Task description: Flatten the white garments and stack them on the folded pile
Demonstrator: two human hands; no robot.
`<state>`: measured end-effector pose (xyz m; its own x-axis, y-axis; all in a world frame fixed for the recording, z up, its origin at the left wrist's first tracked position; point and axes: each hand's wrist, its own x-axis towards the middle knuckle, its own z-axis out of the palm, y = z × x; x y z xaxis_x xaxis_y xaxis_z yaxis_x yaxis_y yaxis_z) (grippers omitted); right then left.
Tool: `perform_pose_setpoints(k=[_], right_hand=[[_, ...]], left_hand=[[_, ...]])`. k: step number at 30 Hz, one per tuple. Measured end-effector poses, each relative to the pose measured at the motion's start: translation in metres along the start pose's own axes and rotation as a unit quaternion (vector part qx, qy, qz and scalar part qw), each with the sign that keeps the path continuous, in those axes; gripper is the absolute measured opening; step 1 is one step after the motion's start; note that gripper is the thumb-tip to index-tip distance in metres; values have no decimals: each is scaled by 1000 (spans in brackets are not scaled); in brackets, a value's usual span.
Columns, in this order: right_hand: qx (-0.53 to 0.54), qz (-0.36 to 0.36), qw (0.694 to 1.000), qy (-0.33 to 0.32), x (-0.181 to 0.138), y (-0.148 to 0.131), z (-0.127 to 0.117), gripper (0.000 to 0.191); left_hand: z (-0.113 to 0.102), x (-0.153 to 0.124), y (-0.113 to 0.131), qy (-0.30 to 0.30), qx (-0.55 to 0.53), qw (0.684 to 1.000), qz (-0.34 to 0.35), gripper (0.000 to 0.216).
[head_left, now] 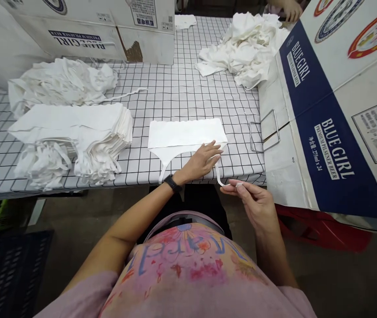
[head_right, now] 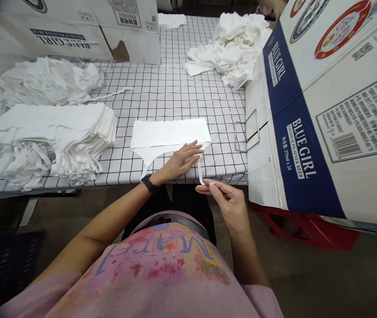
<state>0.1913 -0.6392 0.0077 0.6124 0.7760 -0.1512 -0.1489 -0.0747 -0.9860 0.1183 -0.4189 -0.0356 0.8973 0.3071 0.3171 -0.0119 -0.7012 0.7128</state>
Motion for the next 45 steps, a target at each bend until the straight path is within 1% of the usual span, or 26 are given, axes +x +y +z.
perform_pose_setpoints(k=[2,4,5,7,9,12,15,18,22,26,29,33,38,42,45], right_hand=[[-29,-12,999,25,13,3,2,20],[-62,-35,997,43,24,6,3,17],[-78,-50,994,54,30,8,4,15],[-104,-77,989,76,41,9,6,12],[-111,-77,987,88,52,10,11,13],[-85,-19,993,78,69,8,21,19],[-57,31,996,67,87,6,34,26],[-62,46,995,58,103,3,45,30],[-88,68,993,38,119,0,54,34],[-93,87,991,40,130,1,57,32],[-101,90,990,49,137,4,58,30],[-117,84,988,61,144,7,57,30],[-141,85,985,58,149,8,55,31],[-153,92,982,55,150,10,58,30],[-164,90,981,51,151,13,61,32]], left_hand=[[-9,-9,3,62,-26,998,-16,25],[-19,-16,1,105,-9,993,-48,17],[-24,-19,-2,117,10,991,-65,14],[-33,-23,-10,122,56,987,-90,13],[-40,-22,-20,113,97,984,-101,14],[-44,-14,-34,77,139,982,-98,17],[-43,0,-42,22,162,983,-87,19],[-43,15,-45,-30,196,978,-70,18],[-45,30,-46,-78,264,960,-51,17],[-50,35,-47,-114,317,941,-22,21],[-54,35,-48,-138,331,934,12,21],[-56,35,-48,-148,349,924,47,21],[-49,38,-52,-133,366,919,59,25],[-46,40,-59,-109,336,935,20,23],[-45,40,-66,-77,261,962,-22,21]])
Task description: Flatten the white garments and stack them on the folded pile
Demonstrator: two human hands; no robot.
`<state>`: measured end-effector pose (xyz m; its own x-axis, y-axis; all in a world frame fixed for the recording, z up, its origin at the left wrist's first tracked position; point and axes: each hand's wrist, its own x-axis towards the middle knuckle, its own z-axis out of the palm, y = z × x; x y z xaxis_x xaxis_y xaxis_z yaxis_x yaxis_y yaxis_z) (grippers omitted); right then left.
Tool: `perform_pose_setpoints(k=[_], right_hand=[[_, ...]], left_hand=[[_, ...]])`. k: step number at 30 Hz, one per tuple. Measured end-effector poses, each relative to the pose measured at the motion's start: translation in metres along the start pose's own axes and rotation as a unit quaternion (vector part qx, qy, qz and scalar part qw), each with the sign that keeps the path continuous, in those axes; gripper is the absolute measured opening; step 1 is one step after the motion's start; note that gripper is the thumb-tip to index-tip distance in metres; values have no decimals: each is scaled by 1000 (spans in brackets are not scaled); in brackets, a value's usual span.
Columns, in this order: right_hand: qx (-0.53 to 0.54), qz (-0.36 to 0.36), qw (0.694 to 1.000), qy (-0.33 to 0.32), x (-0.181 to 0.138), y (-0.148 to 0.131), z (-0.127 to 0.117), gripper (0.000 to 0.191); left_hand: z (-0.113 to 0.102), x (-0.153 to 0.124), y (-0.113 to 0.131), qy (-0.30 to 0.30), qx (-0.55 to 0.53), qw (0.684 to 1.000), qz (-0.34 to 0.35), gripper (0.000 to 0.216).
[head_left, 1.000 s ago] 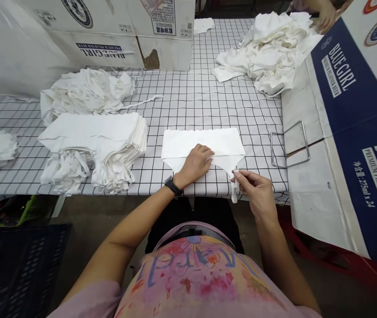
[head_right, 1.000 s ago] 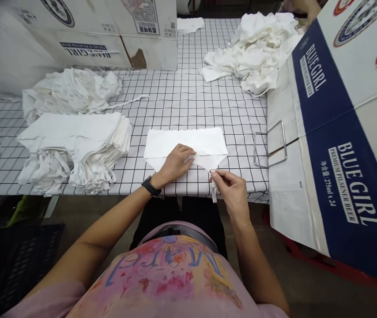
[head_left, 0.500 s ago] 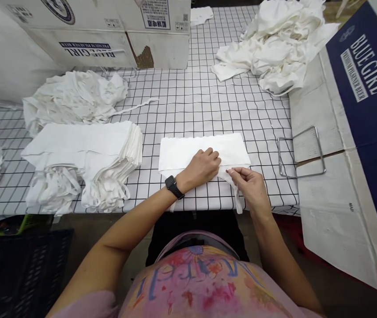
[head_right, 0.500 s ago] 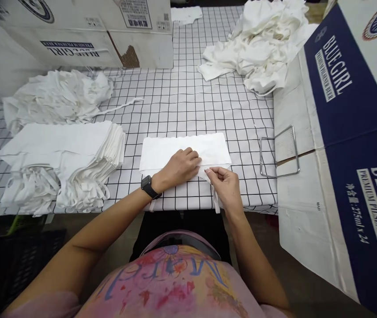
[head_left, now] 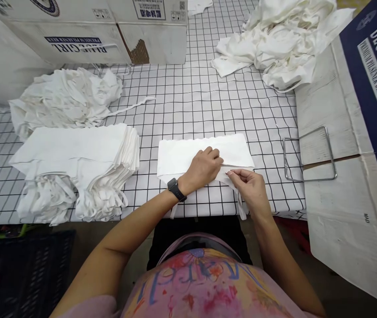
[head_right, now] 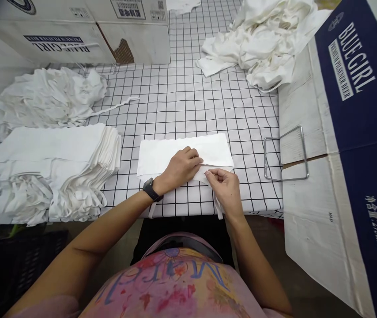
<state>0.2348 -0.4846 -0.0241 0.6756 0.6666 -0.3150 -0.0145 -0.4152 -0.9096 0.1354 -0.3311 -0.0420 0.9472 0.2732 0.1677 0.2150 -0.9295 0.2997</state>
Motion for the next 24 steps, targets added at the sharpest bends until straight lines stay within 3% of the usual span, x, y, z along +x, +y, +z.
perform_pose_setpoints(k=[4,8,18,24], right_hand=[[-15,-17,1000,-12,5,2,5,32],[-44,-36,998,-4,12,2,8,31],[-72,-31,997,18,19,-4,9,31],[-77,-43,996,-18,22,-9,7,32]], left_hand=[[6,2,-8,30,-132,990,-45,18],[8,3,-11,35,-189,980,-57,13],[9,2,-10,34,-194,979,-57,17],[12,1,-8,32,-150,987,-47,18]])
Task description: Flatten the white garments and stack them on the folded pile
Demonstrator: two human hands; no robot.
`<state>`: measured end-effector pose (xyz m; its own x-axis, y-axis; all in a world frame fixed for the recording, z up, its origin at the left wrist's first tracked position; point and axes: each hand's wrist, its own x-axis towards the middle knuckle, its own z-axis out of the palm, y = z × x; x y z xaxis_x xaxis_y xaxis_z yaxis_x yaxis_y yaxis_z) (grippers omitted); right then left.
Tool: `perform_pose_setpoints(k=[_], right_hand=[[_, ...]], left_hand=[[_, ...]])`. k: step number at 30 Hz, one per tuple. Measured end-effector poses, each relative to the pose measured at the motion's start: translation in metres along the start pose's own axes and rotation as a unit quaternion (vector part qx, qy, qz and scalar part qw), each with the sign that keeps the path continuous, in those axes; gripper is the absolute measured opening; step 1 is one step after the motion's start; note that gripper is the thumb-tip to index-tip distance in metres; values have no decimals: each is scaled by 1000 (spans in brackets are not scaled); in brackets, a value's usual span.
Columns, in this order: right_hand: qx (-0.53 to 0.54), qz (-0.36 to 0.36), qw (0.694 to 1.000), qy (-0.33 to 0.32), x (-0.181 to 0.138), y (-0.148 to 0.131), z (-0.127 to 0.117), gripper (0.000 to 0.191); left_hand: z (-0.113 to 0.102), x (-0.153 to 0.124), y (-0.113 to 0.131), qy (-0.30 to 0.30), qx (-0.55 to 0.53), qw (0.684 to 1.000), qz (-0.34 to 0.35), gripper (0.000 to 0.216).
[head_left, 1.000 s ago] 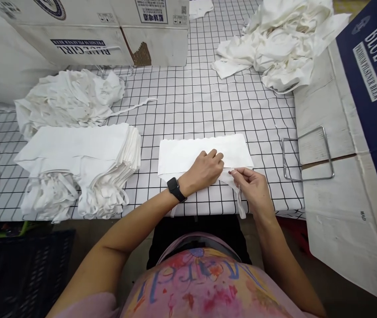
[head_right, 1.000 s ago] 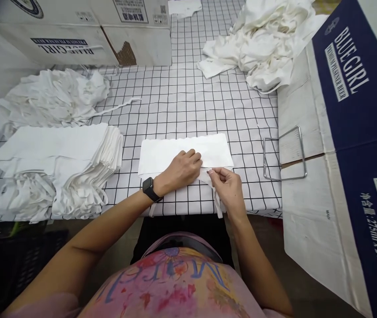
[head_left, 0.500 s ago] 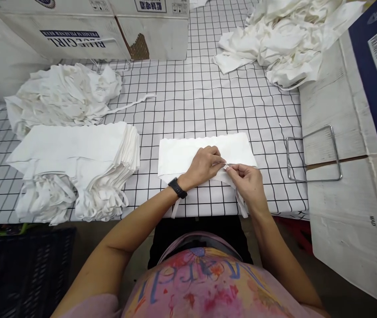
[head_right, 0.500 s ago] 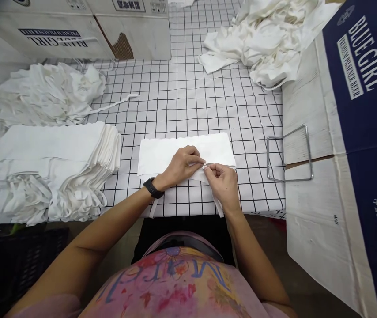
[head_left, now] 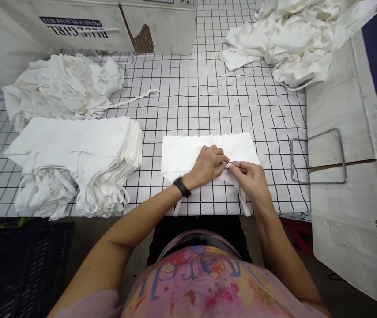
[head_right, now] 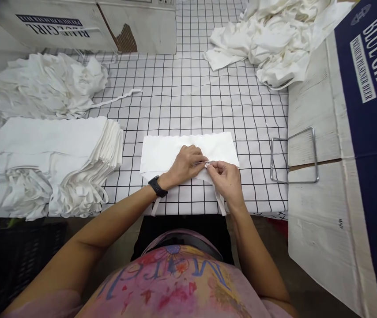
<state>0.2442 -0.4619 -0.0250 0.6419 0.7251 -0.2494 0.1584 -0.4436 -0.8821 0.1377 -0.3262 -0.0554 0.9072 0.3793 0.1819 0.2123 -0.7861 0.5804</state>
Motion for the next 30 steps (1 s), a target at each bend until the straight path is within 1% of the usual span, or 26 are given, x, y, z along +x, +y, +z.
perform_pose_setpoints(k=[5,8,13,18,23,27,30], right_hand=[[-17,17,1000,-15,6,-1,-3,30],[-32,21,999,-32,8,-4,-5,29],[-68,4,997,-37,11,-8,-8,30],[-37,27,998,-43,14,-7,-8,27],[12,49,996,-71,16,-8,-9,28],[-25,26,995,-97,20,-10,-13,33],[-41,29,994,-100,23,-13,-15,34]], left_hand=[[-4,0,3,-16,46,998,38,21],[-6,0,5,-23,91,993,67,28],[-3,-1,5,-6,161,980,117,39],[1,-2,4,18,173,975,139,39],[4,-2,2,43,180,971,152,37],[7,-3,0,54,189,964,177,37],[8,-2,-2,65,188,962,189,38]])
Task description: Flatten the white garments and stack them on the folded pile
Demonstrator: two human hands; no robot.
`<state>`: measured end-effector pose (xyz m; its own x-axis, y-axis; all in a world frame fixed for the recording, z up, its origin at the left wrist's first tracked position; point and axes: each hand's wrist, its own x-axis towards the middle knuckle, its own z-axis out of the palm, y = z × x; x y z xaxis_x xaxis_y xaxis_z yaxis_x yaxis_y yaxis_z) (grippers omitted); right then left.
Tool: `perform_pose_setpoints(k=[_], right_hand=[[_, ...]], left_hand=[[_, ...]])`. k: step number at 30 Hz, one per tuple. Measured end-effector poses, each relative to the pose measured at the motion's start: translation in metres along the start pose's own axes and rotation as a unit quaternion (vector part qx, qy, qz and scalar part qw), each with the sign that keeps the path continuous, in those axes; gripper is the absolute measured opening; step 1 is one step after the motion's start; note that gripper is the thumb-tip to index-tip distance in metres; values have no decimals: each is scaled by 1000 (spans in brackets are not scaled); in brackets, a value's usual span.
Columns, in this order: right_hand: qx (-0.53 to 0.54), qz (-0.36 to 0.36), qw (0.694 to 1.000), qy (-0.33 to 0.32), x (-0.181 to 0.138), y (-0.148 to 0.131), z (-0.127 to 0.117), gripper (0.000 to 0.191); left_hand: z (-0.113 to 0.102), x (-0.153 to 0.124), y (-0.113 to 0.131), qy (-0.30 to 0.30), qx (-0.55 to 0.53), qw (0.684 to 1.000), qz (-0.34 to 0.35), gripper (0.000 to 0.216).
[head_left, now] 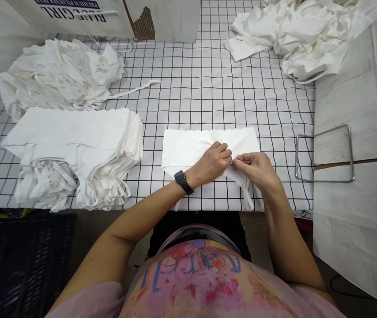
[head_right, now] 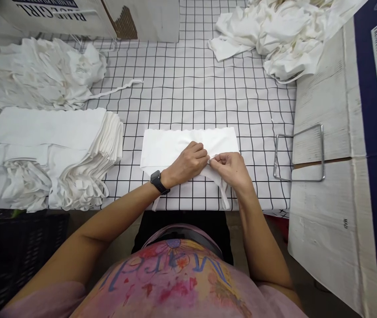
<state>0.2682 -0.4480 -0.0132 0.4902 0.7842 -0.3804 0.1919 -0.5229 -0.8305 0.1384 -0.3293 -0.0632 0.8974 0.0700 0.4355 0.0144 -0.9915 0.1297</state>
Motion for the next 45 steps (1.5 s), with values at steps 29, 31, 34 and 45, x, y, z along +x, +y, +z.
perform_pose_setpoints(k=[29,31,34,45], right_hand=[[-21,6,994,108,-6,6,11,22],[-34,5,994,105,-5,6,10,20],[-41,6,993,107,-4,5,8,19],[7,9,992,123,-13,2,17,22]], left_hand=[[1,-3,-1,35,-14,999,12,40],[-1,-2,-1,27,-14,999,13,39],[-3,-1,-1,13,-23,1000,15,39],[-6,-2,0,-21,-52,998,-12,40]])
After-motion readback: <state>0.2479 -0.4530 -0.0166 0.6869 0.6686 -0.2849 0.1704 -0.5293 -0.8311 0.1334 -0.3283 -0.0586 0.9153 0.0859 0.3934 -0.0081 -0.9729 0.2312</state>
